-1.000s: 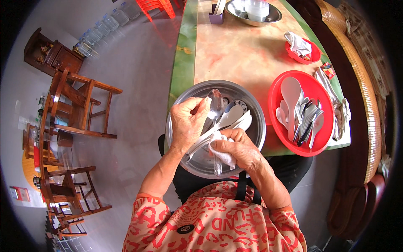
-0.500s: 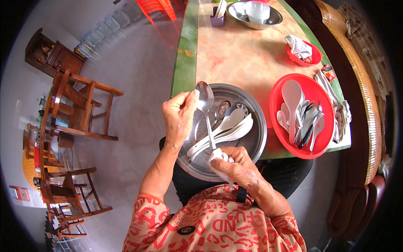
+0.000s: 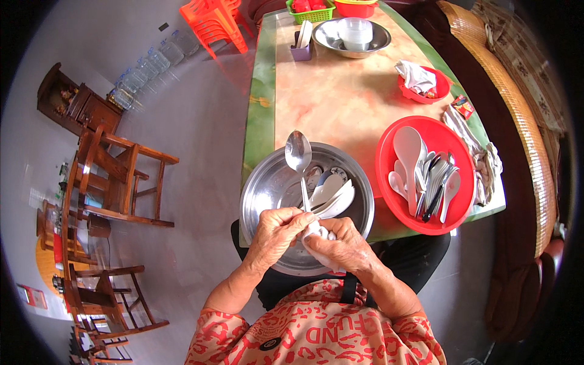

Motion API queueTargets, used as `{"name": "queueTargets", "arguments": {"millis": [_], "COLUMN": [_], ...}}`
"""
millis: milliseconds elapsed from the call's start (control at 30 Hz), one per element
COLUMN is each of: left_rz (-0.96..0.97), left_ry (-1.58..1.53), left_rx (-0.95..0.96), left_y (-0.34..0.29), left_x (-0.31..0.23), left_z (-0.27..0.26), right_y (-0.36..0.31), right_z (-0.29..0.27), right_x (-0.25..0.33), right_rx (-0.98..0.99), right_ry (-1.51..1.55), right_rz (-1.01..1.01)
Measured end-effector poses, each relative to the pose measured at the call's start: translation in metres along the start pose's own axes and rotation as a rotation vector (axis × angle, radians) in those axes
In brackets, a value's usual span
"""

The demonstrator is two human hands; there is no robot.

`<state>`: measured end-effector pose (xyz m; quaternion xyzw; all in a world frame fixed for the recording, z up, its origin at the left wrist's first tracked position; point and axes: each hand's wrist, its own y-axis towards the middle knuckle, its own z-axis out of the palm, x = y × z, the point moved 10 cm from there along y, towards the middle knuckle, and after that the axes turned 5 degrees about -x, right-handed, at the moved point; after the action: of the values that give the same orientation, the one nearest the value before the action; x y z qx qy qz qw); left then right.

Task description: The person dries metal spoons and white ceramic spoons using a white cloth. They pick up each utensil from a metal bowl, wipe it thoroughly, and place it into a red plastic tray on the table.

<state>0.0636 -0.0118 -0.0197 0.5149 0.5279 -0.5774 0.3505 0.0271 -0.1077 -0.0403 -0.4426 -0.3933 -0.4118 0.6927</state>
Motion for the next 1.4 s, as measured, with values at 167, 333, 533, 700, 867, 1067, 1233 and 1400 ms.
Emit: {"name": "queueTargets", "arguments": {"millis": [167, 333, 533, 700, 867, 1067, 1233, 1400], "left_rz": [0.017, -0.004, 0.083, 0.169, 0.095, 0.26, 0.215, 0.298], "left_ry": [-0.014, -0.065, 0.164, 0.372, 0.306, 0.469, 0.489, 0.678], "left_rx": [-0.104, -0.155, 0.092, 0.329, 0.488, 0.517, 0.467, 0.361], "left_y": [0.001, 0.02, 0.03, 0.037, 0.048, 0.065, 0.077, 0.081], "left_x": [-0.009, -0.014, -0.038, -0.051, -0.035, -0.028, -0.022, -0.024], "left_z": [0.003, 0.003, 0.07, 0.165, 0.223, 0.253, 0.263, 0.261], "right_y": [-0.005, -0.021, -0.047, -0.044, -0.039, -0.041, -0.041, -0.04], "right_z": [-0.002, 0.008, 0.013, 0.001, -0.017, -0.023, -0.017, -0.019], "right_x": [-0.004, -0.009, -0.022, -0.014, -0.005, -0.011, -0.02, -0.024], "right_rx": [0.009, 0.166, 0.4, 0.371, 0.354, 0.419, 0.467, 0.5], "right_ry": [0.091, 0.162, 0.07, 0.23, 0.274, 0.263, 0.087, 0.214], "right_rz": [0.01, -0.054, -0.025, -0.103, -0.232, -0.267, -0.307, -0.239]}}
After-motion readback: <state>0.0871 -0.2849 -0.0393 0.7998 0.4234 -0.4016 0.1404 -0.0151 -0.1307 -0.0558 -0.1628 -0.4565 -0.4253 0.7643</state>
